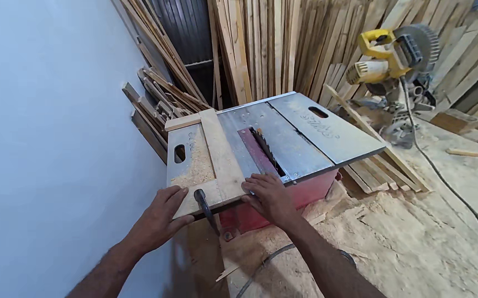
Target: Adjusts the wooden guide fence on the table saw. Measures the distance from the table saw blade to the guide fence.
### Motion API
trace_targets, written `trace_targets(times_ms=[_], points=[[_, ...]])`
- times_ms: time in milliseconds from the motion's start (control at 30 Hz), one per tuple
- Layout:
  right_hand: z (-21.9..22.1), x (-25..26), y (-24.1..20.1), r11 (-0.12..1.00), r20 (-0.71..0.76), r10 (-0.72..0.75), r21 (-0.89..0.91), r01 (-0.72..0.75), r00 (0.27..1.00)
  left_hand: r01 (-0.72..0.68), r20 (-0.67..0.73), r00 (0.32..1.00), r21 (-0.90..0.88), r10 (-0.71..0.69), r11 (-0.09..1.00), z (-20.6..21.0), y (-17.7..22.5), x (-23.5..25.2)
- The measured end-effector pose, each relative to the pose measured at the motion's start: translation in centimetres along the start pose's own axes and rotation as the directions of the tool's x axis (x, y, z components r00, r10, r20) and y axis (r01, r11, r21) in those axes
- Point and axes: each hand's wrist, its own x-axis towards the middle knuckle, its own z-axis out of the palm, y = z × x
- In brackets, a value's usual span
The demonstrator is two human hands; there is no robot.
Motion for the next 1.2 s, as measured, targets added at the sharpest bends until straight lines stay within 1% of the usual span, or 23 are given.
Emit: trace_targets(times_ms=[200,400,500,567,767,933,1200], points=[[-0.3,-0.5,1.0,0.998,-0.048,-0.024,0.053,0.027,0.999,-0.067,-0.107,0.992,0.035,0.070,0.997,1.6,0.4,0.4],[-0.7,-1.2,1.8,0.996,-0.130,-0.031,0.077,0.041,0.991,-0.046,-0.077,0.996,0.041,0.050,0.998,2.0,1.4,1.6],[-0.8,-1.2,2.0,0.992,-0.142,-0.032,0.114,0.049,0.989,-0.050,-0.120,0.991,0.038,0.054,0.998,2.3,1.6,1.5],[-0.9,-1.1,2.0,0.991,-0.144,-0.033,0.126,0.051,0.989,-0.066,-0.167,0.983,0.040,0.072,0.997,2.5,1.6,1.4],[-1.3,-1.0,2.1,0.988,-0.124,-0.021,0.152,0.040,0.992,-0.083,-0.215,0.973,0.033,0.088,0.996,2.8,1.6,1.4],[-1.3,-0.9,2.0,0.987,-0.147,-0.020,0.153,0.043,0.989,-0.080,-0.217,0.972,0.064,0.093,0.995,2.8,2.0,1.4],[-1.4,-1.1,2.3,0.982,-0.135,-0.030,0.180,0.054,0.990,-0.107,-0.211,0.971,0.022,0.109,0.994,2.6,1.3,1.6]])
